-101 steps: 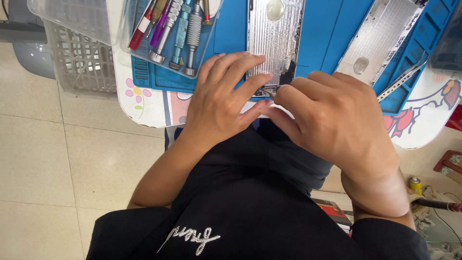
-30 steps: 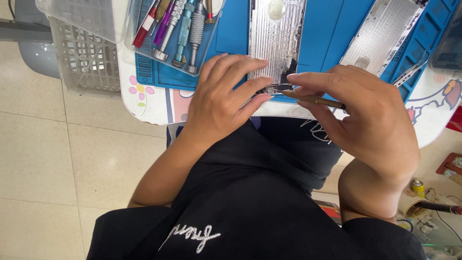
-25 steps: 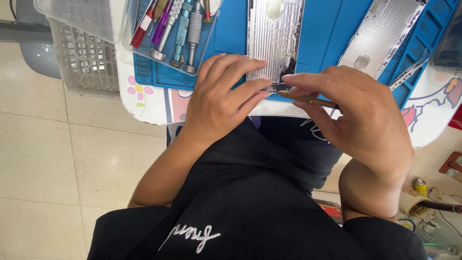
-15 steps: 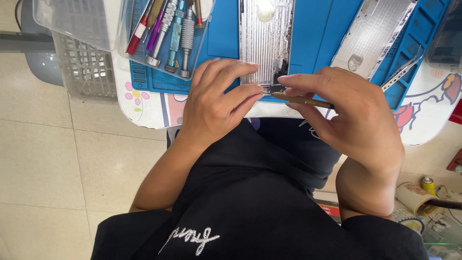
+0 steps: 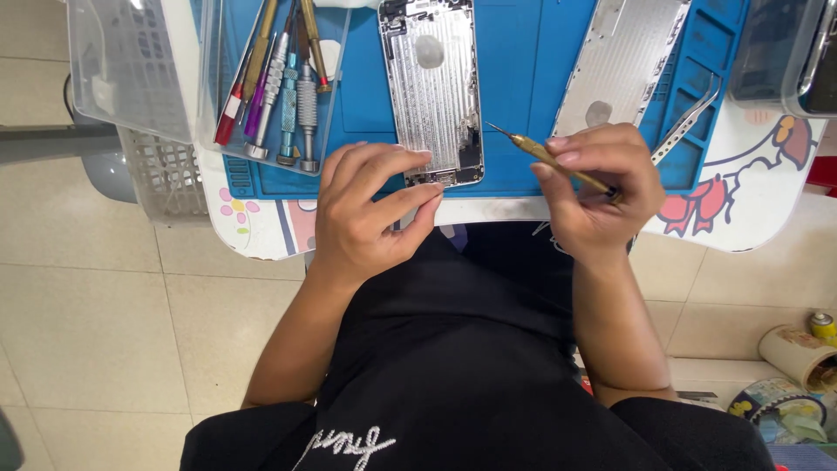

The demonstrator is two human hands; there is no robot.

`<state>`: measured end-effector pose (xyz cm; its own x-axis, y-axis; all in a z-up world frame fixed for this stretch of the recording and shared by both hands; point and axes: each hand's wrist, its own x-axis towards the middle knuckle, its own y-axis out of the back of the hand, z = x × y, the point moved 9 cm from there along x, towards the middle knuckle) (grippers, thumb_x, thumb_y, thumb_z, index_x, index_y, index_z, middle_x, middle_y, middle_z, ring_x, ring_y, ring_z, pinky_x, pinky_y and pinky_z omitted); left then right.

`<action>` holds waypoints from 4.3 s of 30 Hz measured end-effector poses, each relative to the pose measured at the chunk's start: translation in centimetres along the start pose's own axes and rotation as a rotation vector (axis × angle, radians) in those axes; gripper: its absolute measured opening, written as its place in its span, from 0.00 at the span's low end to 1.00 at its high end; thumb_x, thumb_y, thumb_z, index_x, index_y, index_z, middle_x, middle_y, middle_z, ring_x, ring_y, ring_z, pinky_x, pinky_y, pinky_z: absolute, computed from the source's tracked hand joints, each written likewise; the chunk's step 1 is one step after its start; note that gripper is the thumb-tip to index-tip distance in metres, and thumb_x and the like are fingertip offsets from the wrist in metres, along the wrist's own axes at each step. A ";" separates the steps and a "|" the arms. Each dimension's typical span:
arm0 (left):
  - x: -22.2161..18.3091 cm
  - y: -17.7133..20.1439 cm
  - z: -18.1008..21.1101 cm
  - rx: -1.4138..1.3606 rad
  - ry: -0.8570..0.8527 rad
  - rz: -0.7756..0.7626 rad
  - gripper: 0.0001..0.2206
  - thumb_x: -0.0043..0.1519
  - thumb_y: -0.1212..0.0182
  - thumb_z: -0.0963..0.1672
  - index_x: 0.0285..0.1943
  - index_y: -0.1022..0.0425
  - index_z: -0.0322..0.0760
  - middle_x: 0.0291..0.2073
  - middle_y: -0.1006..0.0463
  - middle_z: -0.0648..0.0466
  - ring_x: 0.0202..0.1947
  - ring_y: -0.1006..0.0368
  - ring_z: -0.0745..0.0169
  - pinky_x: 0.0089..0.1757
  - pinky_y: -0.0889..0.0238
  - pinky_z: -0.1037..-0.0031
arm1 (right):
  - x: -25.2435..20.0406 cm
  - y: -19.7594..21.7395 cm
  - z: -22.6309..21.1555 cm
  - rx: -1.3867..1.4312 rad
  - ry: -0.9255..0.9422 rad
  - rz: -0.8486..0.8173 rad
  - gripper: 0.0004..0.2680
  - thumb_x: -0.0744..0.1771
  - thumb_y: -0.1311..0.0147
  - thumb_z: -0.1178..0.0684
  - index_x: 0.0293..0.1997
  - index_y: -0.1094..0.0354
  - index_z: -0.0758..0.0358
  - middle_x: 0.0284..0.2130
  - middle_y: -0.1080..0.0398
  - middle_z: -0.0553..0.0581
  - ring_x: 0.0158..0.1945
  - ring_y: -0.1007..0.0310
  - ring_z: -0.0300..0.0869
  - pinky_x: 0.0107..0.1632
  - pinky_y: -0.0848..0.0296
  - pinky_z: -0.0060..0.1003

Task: Disassembling a mobile phone and removing internal components using a screwdriver on a repair bench.

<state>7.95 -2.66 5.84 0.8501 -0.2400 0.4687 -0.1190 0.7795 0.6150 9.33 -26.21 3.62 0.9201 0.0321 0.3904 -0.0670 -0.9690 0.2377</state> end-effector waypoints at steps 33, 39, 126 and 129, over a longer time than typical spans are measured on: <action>-0.5 0.2 0.7 0.049 -0.052 0.045 0.08 0.53 0.21 0.40 0.38 0.15 0.46 0.43 0.18 0.62 0.45 0.26 0.62 0.47 0.41 0.69 | -0.8 -0.5 1.2 0.051 0.071 0.033 0.11 0.66 0.35 0.71 0.44 0.34 0.65 0.43 0.30 0.59 0.47 0.22 0.41 0.52 0.20 0.31; -0.6 0.2 0.7 0.061 -0.063 0.056 0.08 0.53 0.20 0.41 0.38 0.15 0.45 0.42 0.18 0.62 0.44 0.26 0.62 0.45 0.41 0.70 | -0.7 -0.6 1.5 0.068 0.074 0.030 0.11 0.67 0.36 0.71 0.45 0.35 0.66 0.44 0.31 0.59 0.48 0.23 0.41 0.52 0.19 0.31; 12.0 -9.6 -1.7 0.231 -0.048 -0.218 0.19 0.57 0.33 0.37 0.58 0.15 0.44 0.66 0.30 0.51 0.64 0.38 0.51 0.57 0.47 0.58 | -1.9 1.4 3.5 0.293 -0.060 0.186 0.11 0.65 0.36 0.67 0.44 0.36 0.62 0.43 0.30 0.58 0.43 0.26 0.35 0.46 0.22 0.25; 12.1 -9.5 -1.7 0.236 -0.040 -0.227 0.20 0.57 0.33 0.36 0.58 0.15 0.45 0.67 0.30 0.52 0.63 0.38 0.51 0.57 0.47 0.58 | -1.9 1.4 3.4 0.293 -0.065 0.187 0.11 0.65 0.36 0.67 0.44 0.36 0.62 0.44 0.30 0.58 0.43 0.26 0.35 0.46 0.23 0.25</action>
<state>20.22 -12.00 4.53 0.8485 -0.4184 0.3241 -0.0483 0.5487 0.8346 8.85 -28.51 0.18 0.9257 -0.1587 0.3434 -0.1314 -0.9861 -0.1016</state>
